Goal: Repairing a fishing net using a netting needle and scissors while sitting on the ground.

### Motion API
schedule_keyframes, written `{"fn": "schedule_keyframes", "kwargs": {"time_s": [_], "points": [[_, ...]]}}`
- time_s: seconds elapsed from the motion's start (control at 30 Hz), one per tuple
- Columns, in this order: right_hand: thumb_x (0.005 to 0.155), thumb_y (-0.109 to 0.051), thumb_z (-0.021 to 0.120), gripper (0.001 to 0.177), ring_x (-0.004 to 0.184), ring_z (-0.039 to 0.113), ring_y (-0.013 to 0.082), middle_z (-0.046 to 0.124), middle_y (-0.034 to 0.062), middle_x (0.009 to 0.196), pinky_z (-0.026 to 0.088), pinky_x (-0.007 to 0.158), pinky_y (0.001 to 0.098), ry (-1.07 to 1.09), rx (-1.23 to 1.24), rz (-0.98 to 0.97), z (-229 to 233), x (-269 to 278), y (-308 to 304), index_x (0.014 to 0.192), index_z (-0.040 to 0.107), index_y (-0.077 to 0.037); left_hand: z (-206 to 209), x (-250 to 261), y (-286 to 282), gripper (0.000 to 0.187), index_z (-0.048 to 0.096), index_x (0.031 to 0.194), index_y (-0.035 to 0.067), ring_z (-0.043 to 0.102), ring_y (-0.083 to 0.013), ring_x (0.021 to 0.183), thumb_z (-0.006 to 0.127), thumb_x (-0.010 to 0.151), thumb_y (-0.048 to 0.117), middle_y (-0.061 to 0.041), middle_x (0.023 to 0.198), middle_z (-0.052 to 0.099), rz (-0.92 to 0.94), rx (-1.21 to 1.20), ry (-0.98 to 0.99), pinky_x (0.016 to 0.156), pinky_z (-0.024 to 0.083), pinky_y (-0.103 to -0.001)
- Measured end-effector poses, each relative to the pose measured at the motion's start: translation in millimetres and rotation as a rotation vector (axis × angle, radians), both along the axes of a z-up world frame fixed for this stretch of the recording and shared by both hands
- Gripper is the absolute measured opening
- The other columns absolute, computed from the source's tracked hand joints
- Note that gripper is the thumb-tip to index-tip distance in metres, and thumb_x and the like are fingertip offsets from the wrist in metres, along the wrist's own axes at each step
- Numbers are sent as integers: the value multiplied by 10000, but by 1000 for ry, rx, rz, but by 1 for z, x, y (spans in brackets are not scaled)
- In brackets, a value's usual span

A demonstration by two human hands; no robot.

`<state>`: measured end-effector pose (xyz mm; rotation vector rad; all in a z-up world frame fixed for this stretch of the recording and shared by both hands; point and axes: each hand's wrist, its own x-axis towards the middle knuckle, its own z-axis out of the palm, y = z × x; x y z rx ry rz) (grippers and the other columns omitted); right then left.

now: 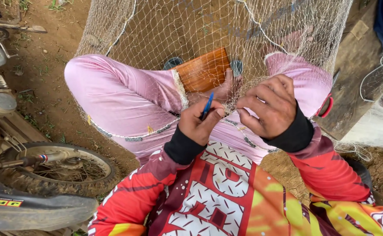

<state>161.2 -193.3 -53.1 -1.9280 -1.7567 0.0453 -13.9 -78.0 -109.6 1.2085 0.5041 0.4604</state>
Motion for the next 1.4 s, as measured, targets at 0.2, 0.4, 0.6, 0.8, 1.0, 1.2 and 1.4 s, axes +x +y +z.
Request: {"fn": "schedule_keyframes", "kwargs": {"time_s": [0.2,0.4,0.6,0.8,1.0,1.2,1.4], "points": [[915,-145,748,26,852,602,310,619,48,867,421,929,490,33,14,-24,-3,-1,0,902,746,-167,1,6,-6,39,742,951,38,515,-67,639,709,934,48,-3,643,570,107,-111,33,599,463,-221],[916,-148,764,17,860,610,317,621,53,884,428,924,498,37,29,-53,-16,1,-4,918,750,-158,-2,3,-16,40,751,953,31,498,-45,630,730,924,49,20,632,562,76,-196,51,580,435,-199],[917,-129,752,37,851,607,319,623,55,891,438,924,495,76,56,-69,-23,0,-1,939,759,-158,-14,2,-21,60,763,970,23,508,-41,643,746,917,46,12,648,591,75,-234,41,597,444,-191],[909,-107,764,47,820,605,324,630,69,883,456,918,502,80,103,-85,-38,0,0,935,763,-146,-19,-1,-19,82,774,993,26,563,-66,690,765,920,60,-33,693,635,104,-155,26,653,496,-225],[916,-101,765,48,812,603,321,642,65,887,462,902,494,111,139,-96,-50,7,1,950,765,-134,11,-3,8,256,722,1179,15,667,-354,673,714,955,139,-176,758,625,146,432,7,623,542,-428],[804,-24,794,121,890,559,238,645,57,899,412,941,417,145,-30,-144,-21,1,2,882,712,-68,90,-24,18,301,705,1131,-34,422,-185,582,662,928,185,-39,727,478,-123,717,-307,528,347,-356],[752,8,821,162,875,572,278,637,78,901,436,928,440,237,-26,-144,-7,-7,-1,863,714,-45,126,-44,-12,113,673,862,16,424,-212,557,622,963,19,-59,736,481,-332,474,-424,534,345,-370]]}}
